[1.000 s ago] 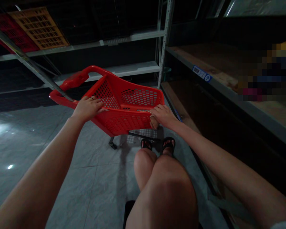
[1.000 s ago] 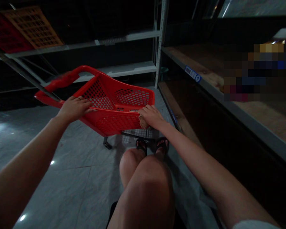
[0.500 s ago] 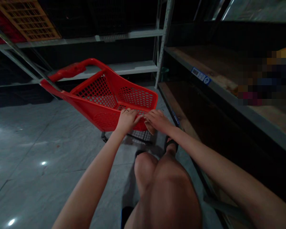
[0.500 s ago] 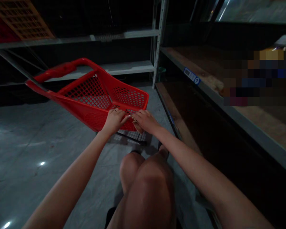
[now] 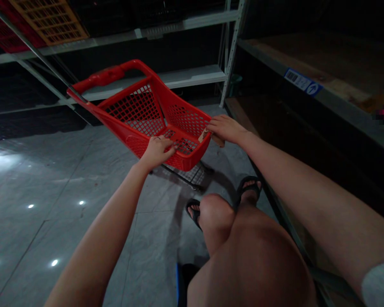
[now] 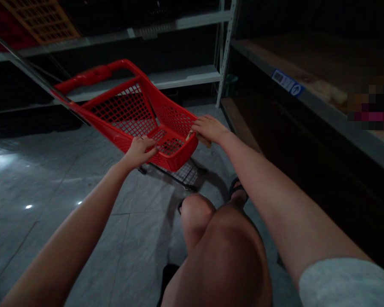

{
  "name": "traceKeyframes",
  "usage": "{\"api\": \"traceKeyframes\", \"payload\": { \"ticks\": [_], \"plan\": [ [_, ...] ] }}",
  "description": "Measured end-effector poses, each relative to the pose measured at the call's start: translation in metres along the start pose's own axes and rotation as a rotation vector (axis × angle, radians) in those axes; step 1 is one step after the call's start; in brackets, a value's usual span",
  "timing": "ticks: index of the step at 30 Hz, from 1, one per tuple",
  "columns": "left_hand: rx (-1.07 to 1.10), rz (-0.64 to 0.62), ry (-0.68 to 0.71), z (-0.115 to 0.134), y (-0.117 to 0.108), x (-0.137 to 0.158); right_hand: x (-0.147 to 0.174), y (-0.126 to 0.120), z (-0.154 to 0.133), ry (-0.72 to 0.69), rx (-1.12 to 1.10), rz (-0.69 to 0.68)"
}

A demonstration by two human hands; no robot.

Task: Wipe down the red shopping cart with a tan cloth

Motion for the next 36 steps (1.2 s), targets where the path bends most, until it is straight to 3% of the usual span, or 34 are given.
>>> {"api": "traceKeyframes", "payload": {
  "ticks": [3,5,9,12,15,18,24,27,30,36],
  "plan": [
    [-0.098,-0.072,-0.017,-0.007,-0.009,0.011,-0.008,-0.001,-0.019,0.062,0.006,-0.026],
    [-0.184,-0.095,-0.037,0.0,-0.016,0.019,-0.013,-0.006,-0.036,0.057,-0.001,-0.065],
    [-0.24,-0.111,-0.099,0.042,-0.016,0.023,-0.025,-0.021,-0.072,0.066,-0.045,-0.131],
    [-0.226,-0.177,-0.24,0.066,-0.005,0.022,-0.035,-0.028,-0.106,0.082,-0.081,-0.151],
    [-0.219,-0.189,-0.447,0.064,0.006,0.038,-0.041,-0.031,-0.142,0.06,-0.142,-0.119],
    [-0.285,-0.115,-0.494,0.048,0.011,0.071,-0.04,-0.031,-0.166,-0.006,-0.194,-0.068],
    [-0.325,-0.049,-0.439,0.03,0.006,0.129,-0.03,-0.027,-0.155,-0.172,-0.239,0.057],
    [-0.312,-0.047,-0.489,0.034,0.003,0.139,-0.031,-0.025,-0.145,-0.335,-0.187,0.192],
    [-0.297,-0.002,-0.522,0.046,0.005,0.143,-0.039,-0.027,-0.134,-0.444,-0.123,0.221],
    [-0.215,0.059,-0.451,0.076,0.016,0.14,-0.054,-0.028,-0.107,-0.371,-0.101,0.141]
  ]
}}
Point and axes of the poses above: each hand's wrist, its own x-axis away from the middle knuckle, its own y-axis out of the palm, z = x × y, the point moved 2 cm from there along -x, towards the middle knuckle, and after that the axes turned 12 degrees about y, right-handed, at the moved point
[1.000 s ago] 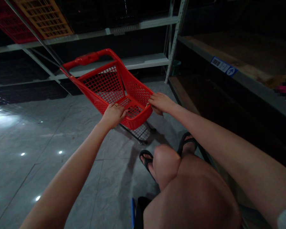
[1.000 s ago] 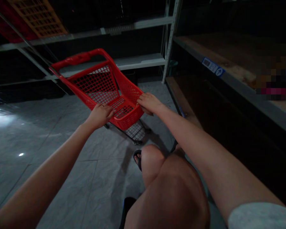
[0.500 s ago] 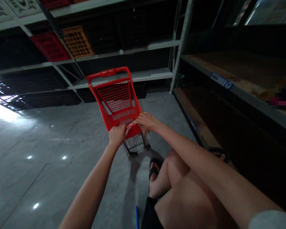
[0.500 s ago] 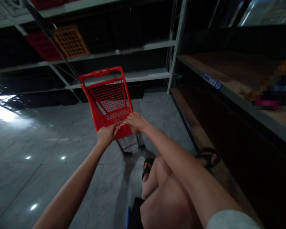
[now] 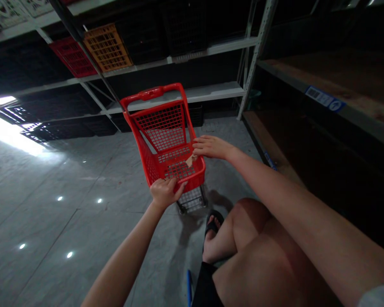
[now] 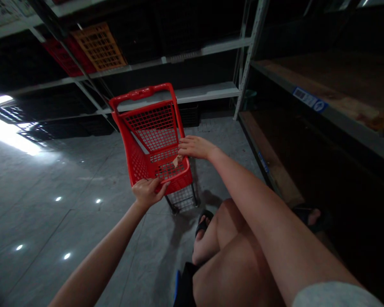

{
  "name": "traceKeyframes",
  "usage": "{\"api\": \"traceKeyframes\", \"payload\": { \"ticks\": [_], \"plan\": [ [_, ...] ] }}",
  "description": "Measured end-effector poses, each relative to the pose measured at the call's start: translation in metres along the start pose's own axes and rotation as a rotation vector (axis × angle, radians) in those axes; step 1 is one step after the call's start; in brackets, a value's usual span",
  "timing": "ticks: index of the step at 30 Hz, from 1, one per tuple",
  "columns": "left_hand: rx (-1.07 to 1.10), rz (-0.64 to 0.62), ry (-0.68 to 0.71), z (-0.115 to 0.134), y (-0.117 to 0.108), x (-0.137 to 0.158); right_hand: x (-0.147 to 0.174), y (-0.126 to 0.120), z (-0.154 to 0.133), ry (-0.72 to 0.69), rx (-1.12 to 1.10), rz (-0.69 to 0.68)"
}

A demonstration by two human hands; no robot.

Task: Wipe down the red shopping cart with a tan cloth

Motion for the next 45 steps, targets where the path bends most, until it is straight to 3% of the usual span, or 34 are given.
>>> {"api": "traceKeyframes", "payload": {
  "ticks": [4,8,11,15,17,20,22,24,27,31,38,41,45],
  "plan": [
    [0.022,-0.005,0.019,0.006,0.0,0.006,-0.002,0.007,0.014,0.121,-0.076,-0.002],
    [0.009,-0.02,0.046,-0.011,-0.002,0.011,-0.005,0.013,0.015,0.228,-0.125,0.039],
    [-0.008,-0.05,0.026,-0.041,-0.007,0.007,-0.002,0.013,-0.006,0.325,-0.154,0.099],
    [0.014,-0.16,-0.119,-0.071,-0.022,-0.009,0.003,0.006,-0.057,0.402,-0.167,0.126],
    [0.087,-0.22,-0.126,-0.064,-0.03,-0.02,0.001,0.003,-0.078,0.379,-0.145,0.112],
    [0.142,-0.28,-0.046,-0.026,-0.035,-0.035,-0.003,0.003,-0.083,0.326,-0.137,0.074],
    [0.074,-0.291,-0.051,-0.001,-0.032,-0.043,-0.001,0.008,-0.065,0.415,-0.148,0.076],
    [-0.009,-0.291,-0.082,0.015,-0.025,-0.048,0.009,0.013,-0.035,0.67,-0.147,0.14],
    [-0.056,-0.276,-0.088,0.022,-0.012,-0.054,0.034,0.018,0.013,1.113,-0.189,0.379],
    [-0.063,-0.217,-0.057,0.025,0.002,-0.059,0.057,0.021,0.058,1.414,-0.342,0.672],
    [-0.073,-0.154,-0.002,0.036,0.01,-0.068,0.089,0.031,0.105,1.621,-0.221,0.939],
    [-0.075,-0.153,0.027,0.038,0.01,-0.071,0.113,0.035,0.124,1.612,-0.14,1.093],
    [-0.067,-0.148,0.066,0.041,0.011,-0.073,0.136,0.038,0.148,1.583,-0.094,1.124]
  ]
}}
Point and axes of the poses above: each hand's wrist, its own x-axis away from the middle knuckle, its own y-axis out of the palm, z = x × y, the point moved 2 cm from there along -x, towards the middle knuckle, and after that the axes turned 12 degrees about y, right-handed, at the moved point
